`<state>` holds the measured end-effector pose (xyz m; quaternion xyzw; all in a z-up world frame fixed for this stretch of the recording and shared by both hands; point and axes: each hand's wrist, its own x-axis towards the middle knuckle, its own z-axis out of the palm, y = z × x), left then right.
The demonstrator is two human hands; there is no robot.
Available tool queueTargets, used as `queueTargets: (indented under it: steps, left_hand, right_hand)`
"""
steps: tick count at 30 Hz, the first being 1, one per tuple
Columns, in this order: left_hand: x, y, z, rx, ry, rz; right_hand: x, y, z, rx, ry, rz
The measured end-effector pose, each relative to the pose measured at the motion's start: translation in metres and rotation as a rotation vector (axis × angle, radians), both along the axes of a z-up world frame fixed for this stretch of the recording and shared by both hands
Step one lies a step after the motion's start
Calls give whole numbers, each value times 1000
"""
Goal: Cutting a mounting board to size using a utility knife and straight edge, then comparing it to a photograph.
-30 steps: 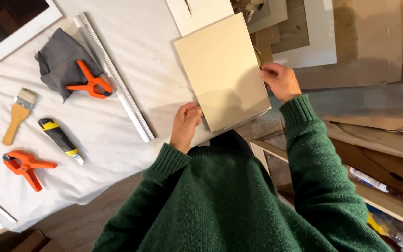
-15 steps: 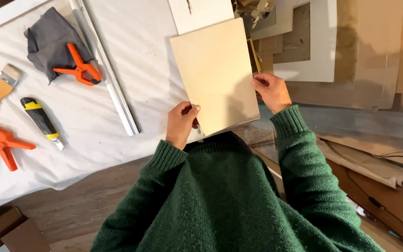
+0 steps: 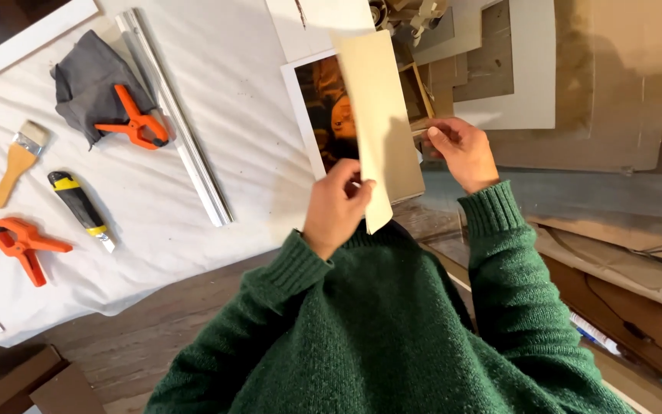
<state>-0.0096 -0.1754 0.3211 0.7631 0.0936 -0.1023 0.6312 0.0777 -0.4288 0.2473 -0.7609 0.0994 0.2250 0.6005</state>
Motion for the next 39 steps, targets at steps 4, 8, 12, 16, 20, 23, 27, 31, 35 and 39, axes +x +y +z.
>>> queueTargets:
  steps: [4, 8, 12, 16, 20, 23, 27, 31, 35, 39]
  left_hand:
    - [-12, -22, 21, 178, -280, -220]
    - [-20, -36, 7, 270, -680, -625]
    - [-23, -37, 7, 353, -721, -843]
    - [-28, -37, 8, 346, -776, -876]
    - [-28, -33, 14, 364, -793, -922]
    - [-31, -31, 11, 370, -809, -912]
    - [-33, -29, 8, 342, -827, -924]
    - [-37, -28, 1, 318, -769, -987]
    - [-25, -12, -10, 87, -863, -744]
    - [16, 44, -46, 414, -429, -486]
  right_hand:
    - [-14, -20, -23, 121, -53, -67]
    - [-29, -19, -13, 298, -158, -191]
    - [-31, 13, 62, 646, 8, -385]
    - [-37, -14, 6, 947, -51, -438]
    - [-36, -19, 7, 1106, -72, -393]
    - [-40, -20, 12, 1152, -46, -398]
    - [-44, -19, 15, 1207, -41, -387]
    - [-47, -21, 7, 1243, -54, -363]
    - [-53, -22, 9, 1294, -55, -387]
    - [-61, -2, 37, 1329, -52, -514]
